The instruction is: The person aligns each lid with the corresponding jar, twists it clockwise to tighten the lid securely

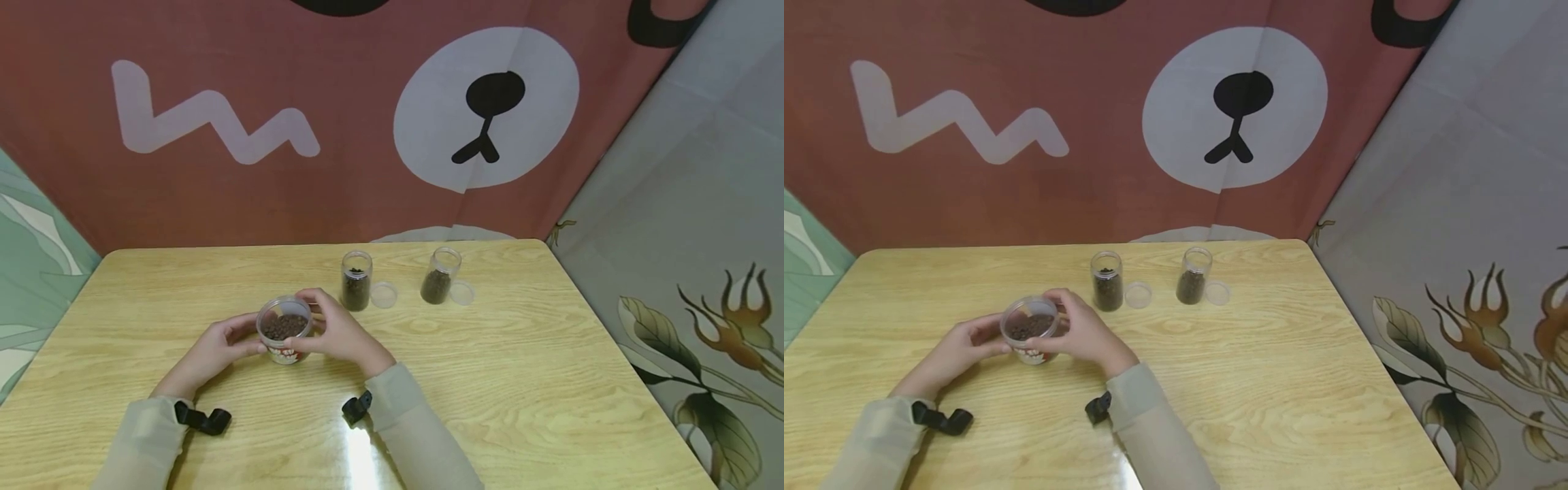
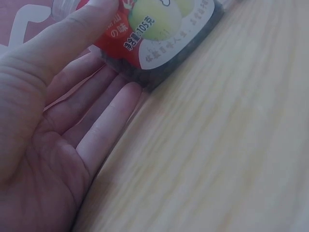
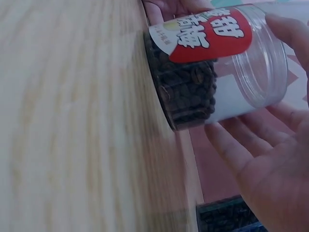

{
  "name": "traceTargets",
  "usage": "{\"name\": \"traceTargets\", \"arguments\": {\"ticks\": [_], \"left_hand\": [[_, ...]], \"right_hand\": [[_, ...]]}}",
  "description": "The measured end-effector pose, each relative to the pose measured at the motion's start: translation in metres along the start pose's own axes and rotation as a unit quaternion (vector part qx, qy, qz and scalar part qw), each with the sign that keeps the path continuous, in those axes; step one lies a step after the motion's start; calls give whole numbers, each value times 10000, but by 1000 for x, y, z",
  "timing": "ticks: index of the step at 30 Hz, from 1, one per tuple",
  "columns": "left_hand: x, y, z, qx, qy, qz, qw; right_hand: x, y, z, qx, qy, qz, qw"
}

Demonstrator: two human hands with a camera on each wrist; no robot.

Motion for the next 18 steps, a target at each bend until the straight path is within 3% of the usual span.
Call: {"name": "traceTargets", "arguments": {"ticks": [4,12,18], "left_hand": [[0,0,1,14,51,24,10000],[-1,0,0,39,43,-29,10000],[0,0,1,54,176,-126,9998]], "right_hand": [[0,-2,0,-96,59,26,9999],[0,-5,-1,-93,290,-612,9977],[2,-5,-1,24,475,-479,9977]]}}
Point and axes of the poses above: each hand's wrist, its own z-axis towards the middle knuckle, its own y-axis out of the palm, x = y × z, the point moved 5 cm from there along z, towards the middle knuckle, and after that the axes turned 9 degrees about -x, right-handed, at the moved point
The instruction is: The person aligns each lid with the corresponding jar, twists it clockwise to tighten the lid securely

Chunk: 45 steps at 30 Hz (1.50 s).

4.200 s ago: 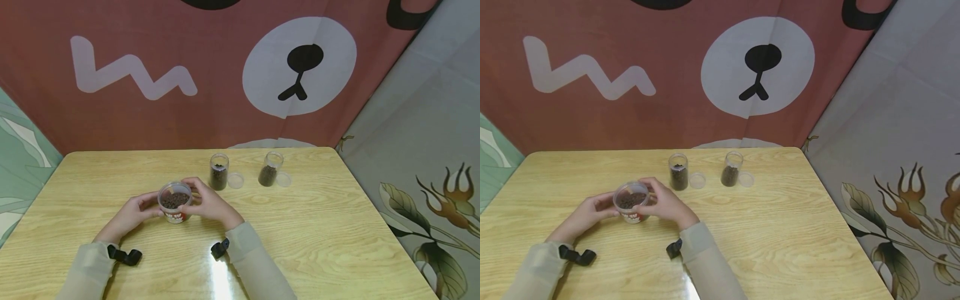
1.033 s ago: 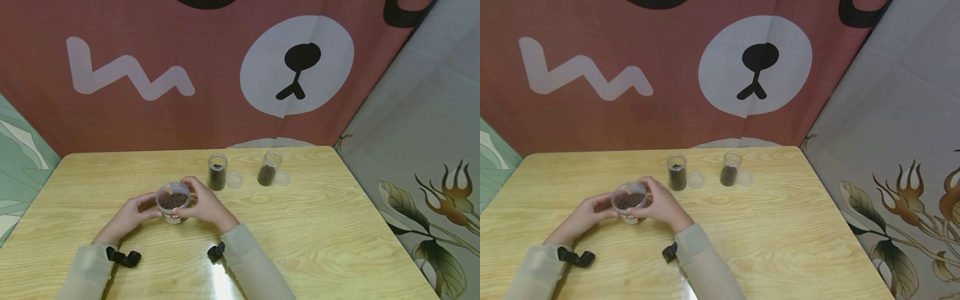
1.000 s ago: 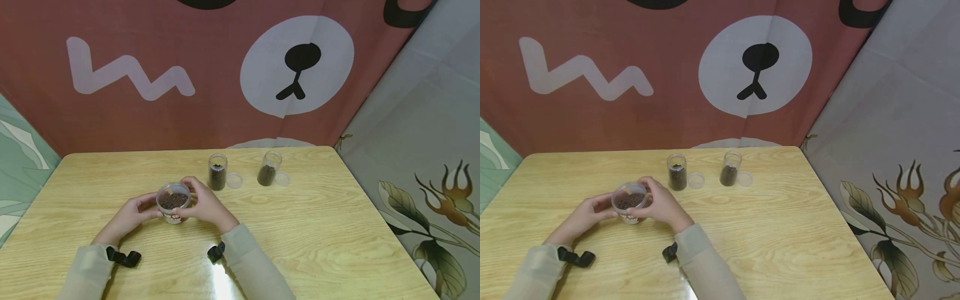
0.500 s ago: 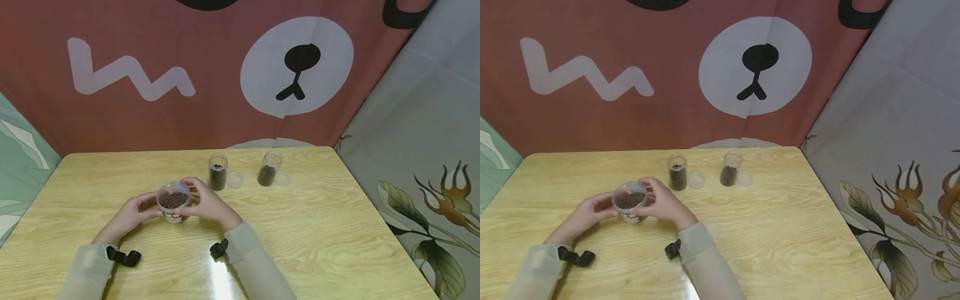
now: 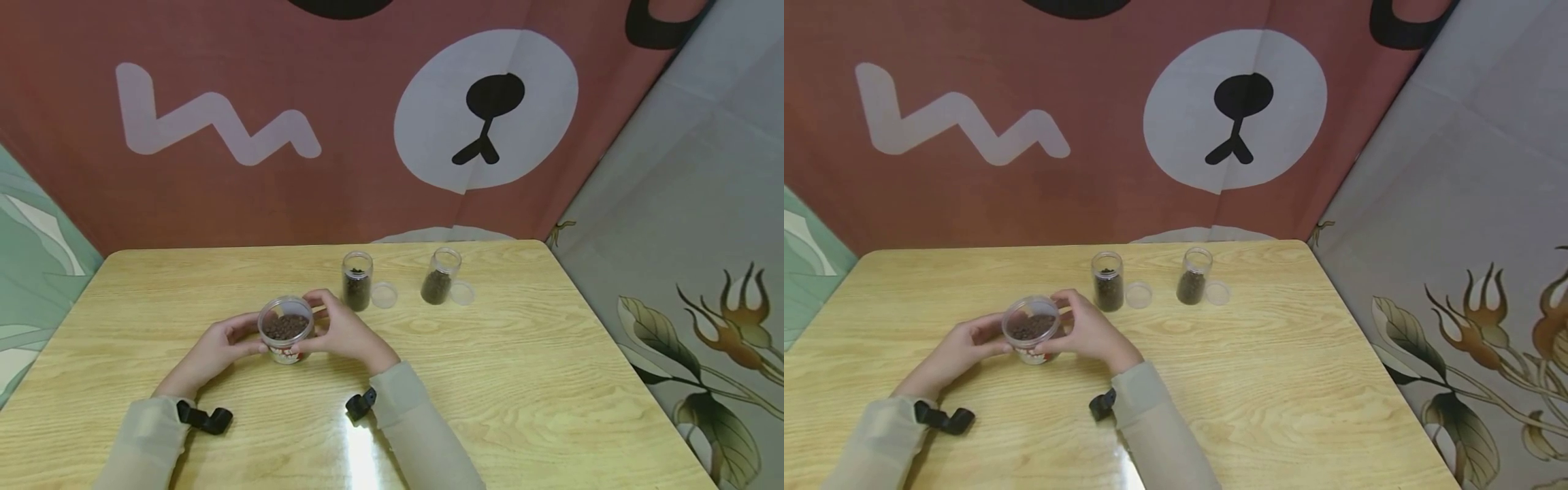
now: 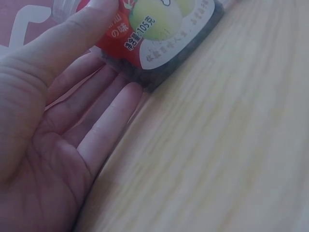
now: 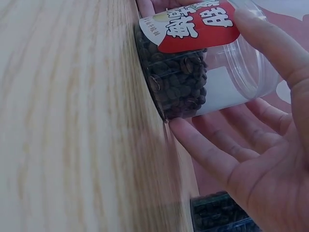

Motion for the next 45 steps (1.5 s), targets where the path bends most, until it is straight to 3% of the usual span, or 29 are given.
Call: {"name": "traceTargets", "arguments": {"ticks": [11,25,33,45], "left_hand": [[0,-2,0,88,-190,30,9998],[3,-4,3,439,-481,277,9975],[3,-4,5,565,-601,-48,9966],[9,-6,11,1085,-556,24,9925]], "right_hand": [[4,1,3,34,-43,227,9997],[5,-4,13,-62,-107,-178,9998],[5,-5,20,-139,14,-191,9997],[6,-8,34,20,38,-116,9999]]}}
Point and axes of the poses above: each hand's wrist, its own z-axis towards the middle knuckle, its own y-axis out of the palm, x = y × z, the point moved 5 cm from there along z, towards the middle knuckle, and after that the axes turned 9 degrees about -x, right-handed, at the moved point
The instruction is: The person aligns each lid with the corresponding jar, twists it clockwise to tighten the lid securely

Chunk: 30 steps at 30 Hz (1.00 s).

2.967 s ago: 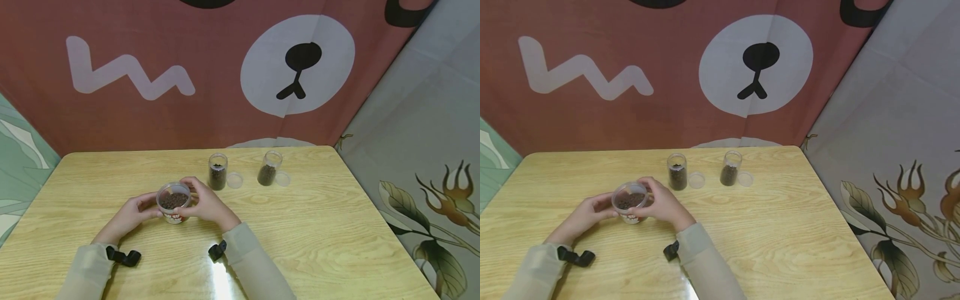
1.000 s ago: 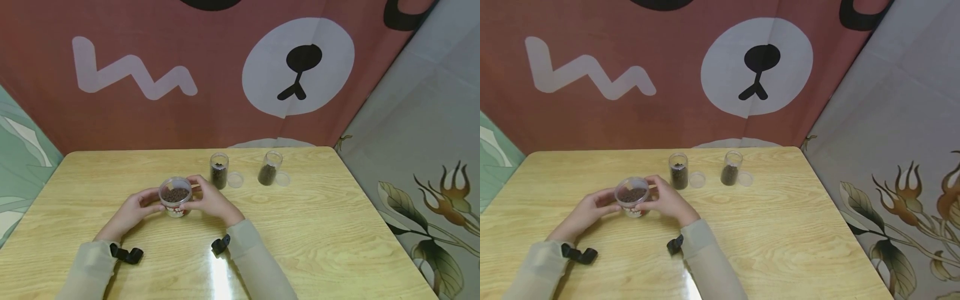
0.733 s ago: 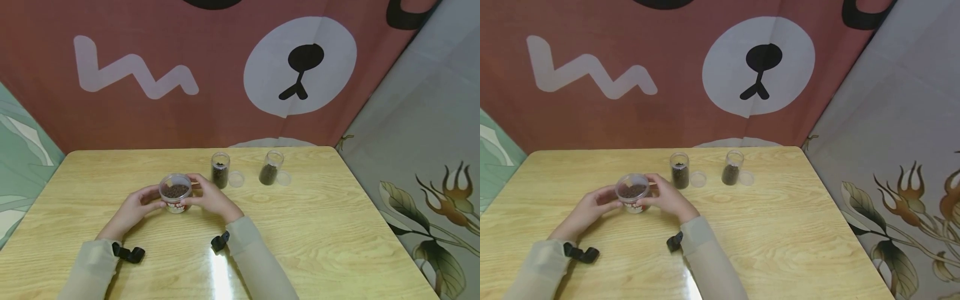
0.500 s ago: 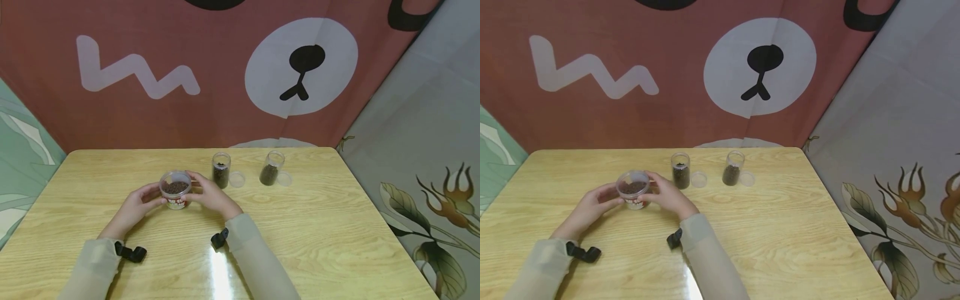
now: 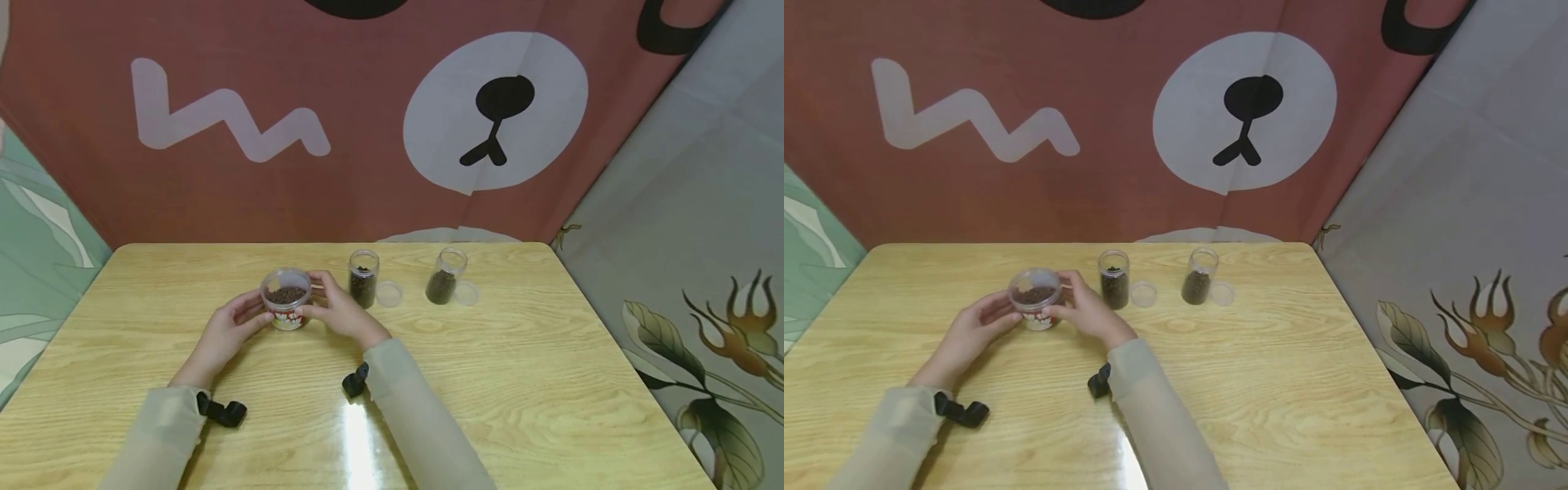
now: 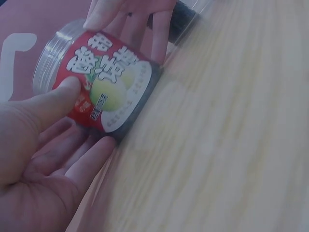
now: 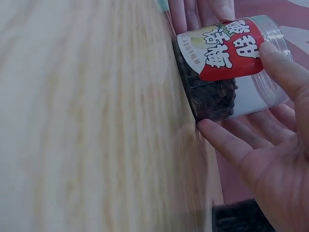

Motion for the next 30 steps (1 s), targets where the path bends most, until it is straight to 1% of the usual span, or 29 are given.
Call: {"name": "traceTargets", "arguments": {"ticks": [8,11,18,26,30], "left_hand": [[1,1,5,285,76,-126,9995],[1,1,6,324,95,-134,9993],[1,1,7,435,0,-84,9990],[-1,2,9,608,163,-158,9979],[-1,1,8,658,121,-129,9977]], "right_hand": [[2,-3,6,1,12,17,10000],[3,-3,7,29,28,4,10000],[1,-1,10,87,-62,-100,9999],[1,1,13,184,-73,-244,9995],[2,3,14,223,-69,-197,9995]]}}
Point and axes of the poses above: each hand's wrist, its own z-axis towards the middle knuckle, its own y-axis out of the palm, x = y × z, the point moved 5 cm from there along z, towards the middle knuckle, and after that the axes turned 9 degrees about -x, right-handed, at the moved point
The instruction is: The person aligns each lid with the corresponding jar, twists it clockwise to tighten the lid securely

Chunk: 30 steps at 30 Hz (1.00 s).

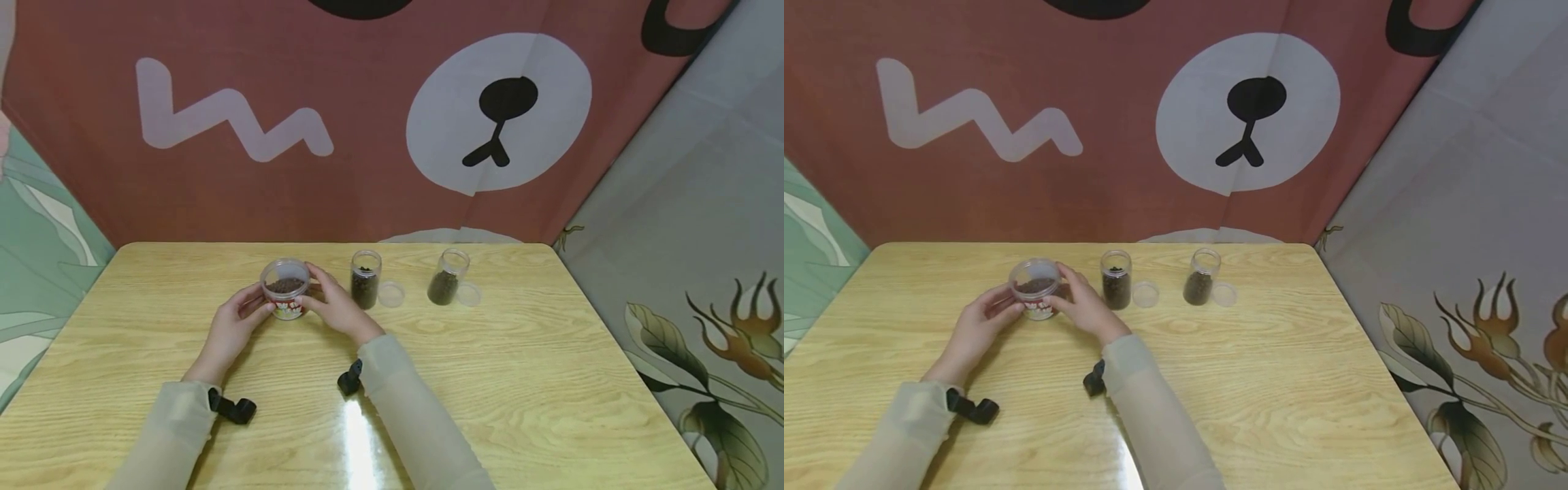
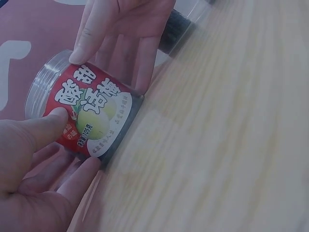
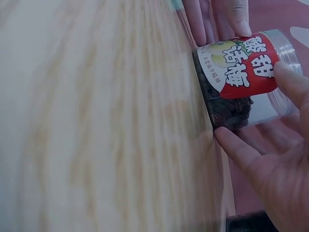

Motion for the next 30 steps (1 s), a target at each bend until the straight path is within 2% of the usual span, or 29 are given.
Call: {"name": "traceTargets", "arguments": {"ticks": [4,9,17,21,30], "left_hand": [[3,-2,-2,56,-43,-8,10000],[6,-4,-4,241,133,8,9996],[11,-3,-7,431,197,-225,9986],[14,-4,-9,535,168,-238,9981],[30,-7,-13,822,173,197,9963]], "right_hand": [[1,2,1,121,-13,130,9998],[2,3,-1,275,94,362,9989],[0,2,-14,366,121,490,9981],[-4,0,-20,298,41,404,9987],[-18,-7,-39,112,-329,-160,9993]]}}
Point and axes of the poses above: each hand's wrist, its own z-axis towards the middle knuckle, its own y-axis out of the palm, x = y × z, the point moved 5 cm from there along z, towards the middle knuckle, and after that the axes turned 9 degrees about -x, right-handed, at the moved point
